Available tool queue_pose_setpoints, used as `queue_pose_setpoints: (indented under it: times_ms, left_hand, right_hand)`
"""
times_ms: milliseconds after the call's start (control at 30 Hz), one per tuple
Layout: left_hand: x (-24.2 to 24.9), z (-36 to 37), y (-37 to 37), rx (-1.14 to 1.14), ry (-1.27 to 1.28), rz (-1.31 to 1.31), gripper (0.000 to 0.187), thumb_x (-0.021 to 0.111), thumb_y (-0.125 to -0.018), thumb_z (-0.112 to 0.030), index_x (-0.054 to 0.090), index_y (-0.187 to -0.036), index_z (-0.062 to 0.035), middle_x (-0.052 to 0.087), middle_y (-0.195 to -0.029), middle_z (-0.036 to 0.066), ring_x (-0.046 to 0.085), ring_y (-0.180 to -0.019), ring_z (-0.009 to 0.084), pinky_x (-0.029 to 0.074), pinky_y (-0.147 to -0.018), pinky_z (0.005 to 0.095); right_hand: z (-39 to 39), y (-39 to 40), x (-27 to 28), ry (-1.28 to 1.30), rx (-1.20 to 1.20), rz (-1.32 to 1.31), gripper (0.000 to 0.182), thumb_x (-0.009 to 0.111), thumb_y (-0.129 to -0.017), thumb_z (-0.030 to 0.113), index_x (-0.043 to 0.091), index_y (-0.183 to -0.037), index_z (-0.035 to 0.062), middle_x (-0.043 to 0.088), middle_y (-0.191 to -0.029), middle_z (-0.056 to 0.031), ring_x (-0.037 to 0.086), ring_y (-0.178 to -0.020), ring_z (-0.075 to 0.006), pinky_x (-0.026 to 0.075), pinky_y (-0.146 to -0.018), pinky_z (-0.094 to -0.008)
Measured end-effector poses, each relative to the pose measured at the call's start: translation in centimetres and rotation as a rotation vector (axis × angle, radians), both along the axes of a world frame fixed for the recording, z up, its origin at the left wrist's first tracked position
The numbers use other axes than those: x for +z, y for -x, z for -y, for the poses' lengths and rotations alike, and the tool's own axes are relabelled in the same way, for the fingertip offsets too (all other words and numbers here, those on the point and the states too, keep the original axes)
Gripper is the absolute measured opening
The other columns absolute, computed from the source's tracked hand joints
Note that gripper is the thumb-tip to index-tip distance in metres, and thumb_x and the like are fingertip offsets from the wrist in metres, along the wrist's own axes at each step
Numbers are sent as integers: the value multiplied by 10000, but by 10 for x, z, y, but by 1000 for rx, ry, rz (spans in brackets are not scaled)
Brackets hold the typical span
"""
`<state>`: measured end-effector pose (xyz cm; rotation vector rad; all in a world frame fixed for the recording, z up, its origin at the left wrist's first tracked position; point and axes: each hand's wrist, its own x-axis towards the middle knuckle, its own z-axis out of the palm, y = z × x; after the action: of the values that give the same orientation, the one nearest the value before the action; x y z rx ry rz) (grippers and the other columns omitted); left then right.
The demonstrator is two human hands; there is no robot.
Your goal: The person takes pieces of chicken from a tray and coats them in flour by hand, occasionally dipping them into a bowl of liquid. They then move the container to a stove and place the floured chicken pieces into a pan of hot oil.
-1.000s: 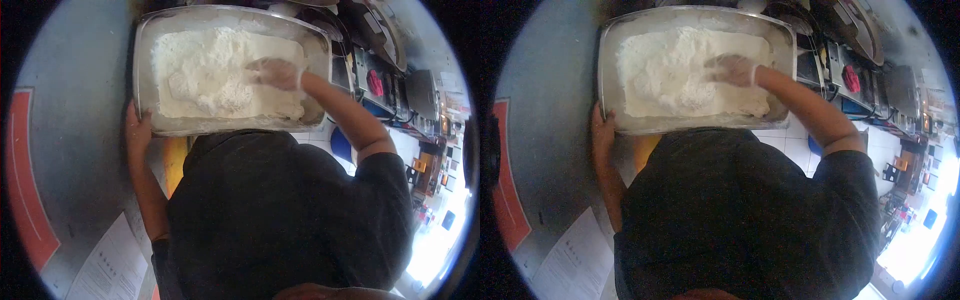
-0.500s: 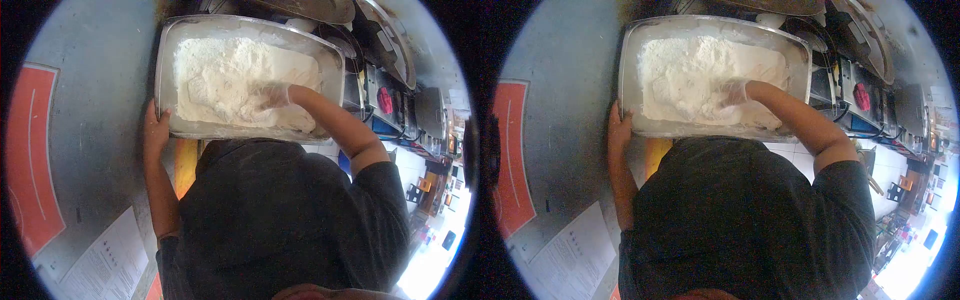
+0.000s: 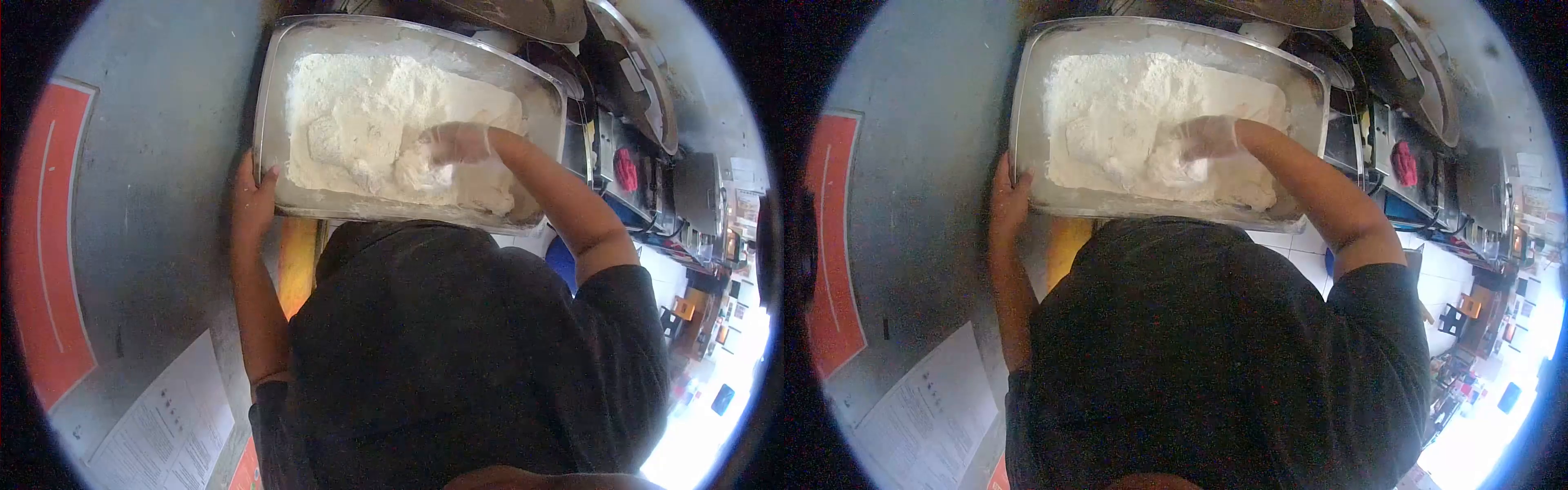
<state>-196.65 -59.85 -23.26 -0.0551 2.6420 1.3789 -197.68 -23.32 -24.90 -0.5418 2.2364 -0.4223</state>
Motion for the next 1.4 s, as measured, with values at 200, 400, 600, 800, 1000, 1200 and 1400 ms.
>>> queue_pose_setpoints:
  times_ms: [200,400,600,800,1000,1200,1400]
  left_hand:
    - [9,-4,-1,15,71,34,536,510,-866,-205,310,-1322,-8,431,-1268,222,442,-1162,321,338,-967,382]
    - [-2,1,1,9,55,18,538,503,-869,-197,299,-1325,4,409,-1295,223,427,-1180,320,332,-975,373]
    - [-3,2,0,-6,40,4,534,506,-869,-191,301,-1330,-15,421,-1287,217,441,-1167,320,335,-972,375]
    - [6,-4,-1,19,40,54,539,507,-872,-210,299,-1337,-35,429,-1283,212,436,-1173,328,334,-974,381]
    - [-5,4,1,21,70,61,539,505,-873,-228,304,-1337,-42,427,-1286,205,437,-1172,325,334,-976,384]
    - [-4,5,4,0,159,47,552,511,-866,-228,297,-1340,-43,419,-1291,212,434,-1177,327,334,-977,385]
    - [5,-1,0,30,155,49,546,514,-863,-231,308,-1327,-31,420,-1284,224,432,-1176,332,339,-968,391]
  right_hand:
    - [11,12,46,-115,-100,-105,620,590,-791,369,371,-1311,112,576,-1043,-213,561,-984,-330,417,-900,-372]
    - [0,33,60,-134,-217,-300,637,630,-688,321,442,-1265,126,609,-942,-215,580,-922,-343,446,-829,-388]
    - [-32,29,58,-107,-130,-418,466,588,-715,272,549,-1143,94,635,-865,-178,612,-815,-270,448,-791,-354]
    - [-78,12,93,-217,-94,102,385,599,-692,263,610,-1004,37,636,-905,-146,603,-794,-269,446,-758,-355]
    - [-103,2,83,-663,458,-361,304,605,-690,224,629,-924,32,625,-863,-173,605,-809,-296,467,-726,-367]
    - [-102,0,77,-755,318,-293,298,646,-641,252,648,-808,6,628,-744,-195,618,-717,-307,472,-651,-402]
    - [-140,6,50,-497,260,-321,289,625,-646,263,638,-778,6,616,-751,-198,614,-724,-326,480,-670,-401]
